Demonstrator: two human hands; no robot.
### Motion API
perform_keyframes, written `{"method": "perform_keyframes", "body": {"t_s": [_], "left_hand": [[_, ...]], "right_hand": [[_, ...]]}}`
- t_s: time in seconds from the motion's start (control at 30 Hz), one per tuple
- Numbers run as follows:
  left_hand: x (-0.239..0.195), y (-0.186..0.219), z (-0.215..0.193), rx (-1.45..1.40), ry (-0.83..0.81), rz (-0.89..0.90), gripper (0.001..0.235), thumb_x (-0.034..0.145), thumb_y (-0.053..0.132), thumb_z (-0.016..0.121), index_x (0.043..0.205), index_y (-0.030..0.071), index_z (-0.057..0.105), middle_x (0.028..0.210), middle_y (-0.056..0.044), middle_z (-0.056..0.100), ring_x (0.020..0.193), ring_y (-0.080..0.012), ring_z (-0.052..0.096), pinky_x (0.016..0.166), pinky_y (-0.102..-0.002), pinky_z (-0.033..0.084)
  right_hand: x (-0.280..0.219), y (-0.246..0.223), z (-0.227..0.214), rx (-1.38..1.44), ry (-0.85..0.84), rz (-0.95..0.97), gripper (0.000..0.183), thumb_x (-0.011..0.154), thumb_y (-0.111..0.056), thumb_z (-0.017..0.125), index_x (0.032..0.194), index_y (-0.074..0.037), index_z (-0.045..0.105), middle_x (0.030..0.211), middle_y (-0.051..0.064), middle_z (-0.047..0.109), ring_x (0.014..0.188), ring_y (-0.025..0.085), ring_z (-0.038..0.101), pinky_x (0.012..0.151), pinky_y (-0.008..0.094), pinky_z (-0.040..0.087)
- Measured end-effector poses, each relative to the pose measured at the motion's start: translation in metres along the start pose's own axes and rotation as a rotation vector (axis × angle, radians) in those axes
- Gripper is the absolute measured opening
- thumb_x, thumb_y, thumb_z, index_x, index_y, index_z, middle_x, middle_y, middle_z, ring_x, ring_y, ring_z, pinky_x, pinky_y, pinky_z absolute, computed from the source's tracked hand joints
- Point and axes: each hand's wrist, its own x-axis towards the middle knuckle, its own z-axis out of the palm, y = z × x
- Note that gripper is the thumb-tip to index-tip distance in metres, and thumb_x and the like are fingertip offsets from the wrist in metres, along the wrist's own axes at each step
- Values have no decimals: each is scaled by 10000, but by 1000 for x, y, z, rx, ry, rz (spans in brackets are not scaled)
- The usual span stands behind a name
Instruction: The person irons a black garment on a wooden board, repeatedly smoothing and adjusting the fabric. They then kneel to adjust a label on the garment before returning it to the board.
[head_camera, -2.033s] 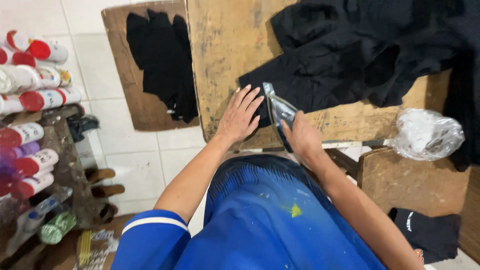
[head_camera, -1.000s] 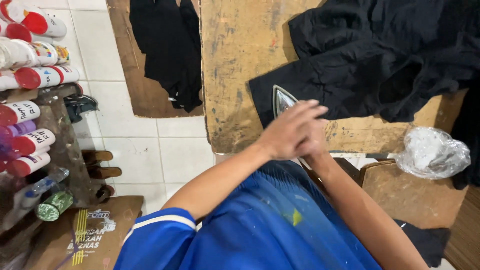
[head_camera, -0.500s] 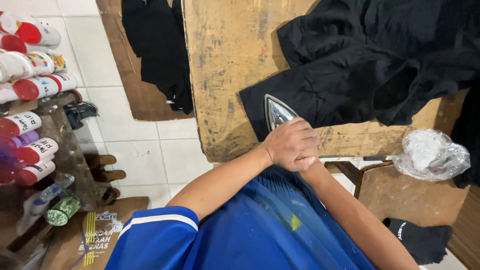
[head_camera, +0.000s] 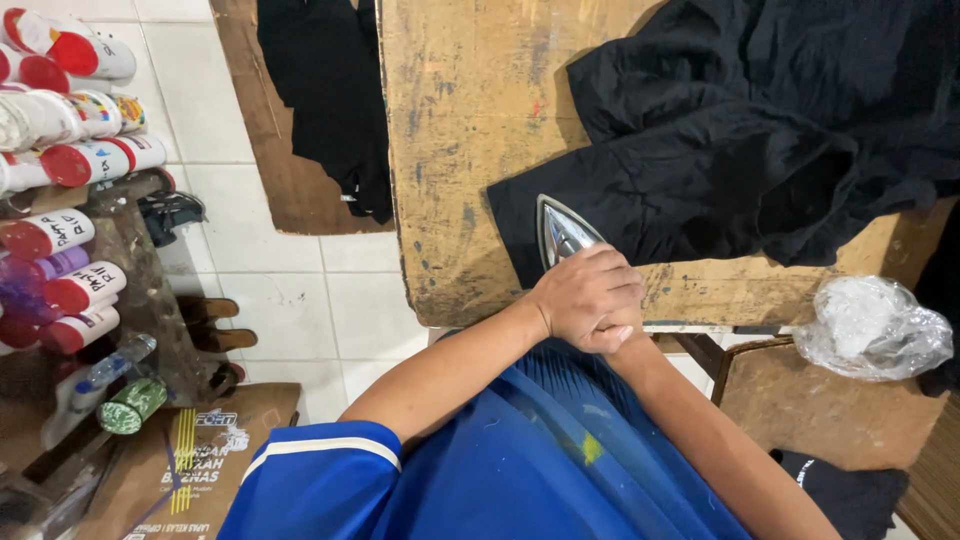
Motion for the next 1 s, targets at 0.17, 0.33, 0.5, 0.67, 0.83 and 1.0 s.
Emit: {"method": "perform_keyframes", "body": {"t_s": [0.17, 0.33, 0.5, 0.67, 0.83, 1.0], "left_hand": [[2, 2, -3, -4, -3, -10, 405, 844, 475, 465, 885, 106, 628, 936, -79, 618, 877, -277, 610, 897, -443, 519], [6, 3, -6, -17, 22, 11, 404, 854, 462, 442, 881, 99, 618, 898, -82, 591, 835, -277, 595, 880, -435, 520], [6, 2, -7, -12, 27, 15, 403, 844, 456, 452, 892, 96, 626, 886, -83, 589, 822, -275, 596, 876, -434, 522], [7, 4, -7, 27, 12, 45, 396, 840, 477, 433, 868, 122, 606, 873, -69, 572, 815, -261, 584, 904, -430, 517], [-6, 2, 2, 40, 9, 71, 373, 816, 455, 473, 871, 109, 602, 899, -80, 587, 853, -273, 605, 934, -439, 518], [-7, 44, -24, 132, 105, -13, 448, 871, 421, 523, 1051, 32, 655, 1165, -151, 617, 1119, -363, 608, 1089, -519, 448]], "right_hand": [[-6, 4, 8, -8, -21, 4, 347, 1010, -358, 499, 1150, -44, 451, 993, 294, 708, 981, 556, 685, 874, 656, 517], [-4, 5, 14, -17, -37, 6, 366, 1017, -382, 495, 1148, -43, 454, 991, 297, 706, 981, 557, 685, 876, 655, 516], [6, -104, -35, -33, -49, 4, 386, 1023, -406, 491, 1147, -41, 457, 989, 301, 704, 981, 557, 685, 878, 653, 515], [23, -120, -58, -44, 18, 9, 407, 1029, -429, 487, 1145, -40, 460, 987, 305, 703, 980, 558, 685, 879, 652, 514], [13, -133, -54, -39, 72, -14, 429, 1036, -453, 484, 1143, -38, 462, 986, 309, 701, 980, 559, 685, 881, 650, 513], [-27, -125, -40, -42, 113, -31, 452, 1042, -477, 480, 1142, -37, 465, 984, 313, 699, 979, 560, 685, 883, 649, 512]]}}
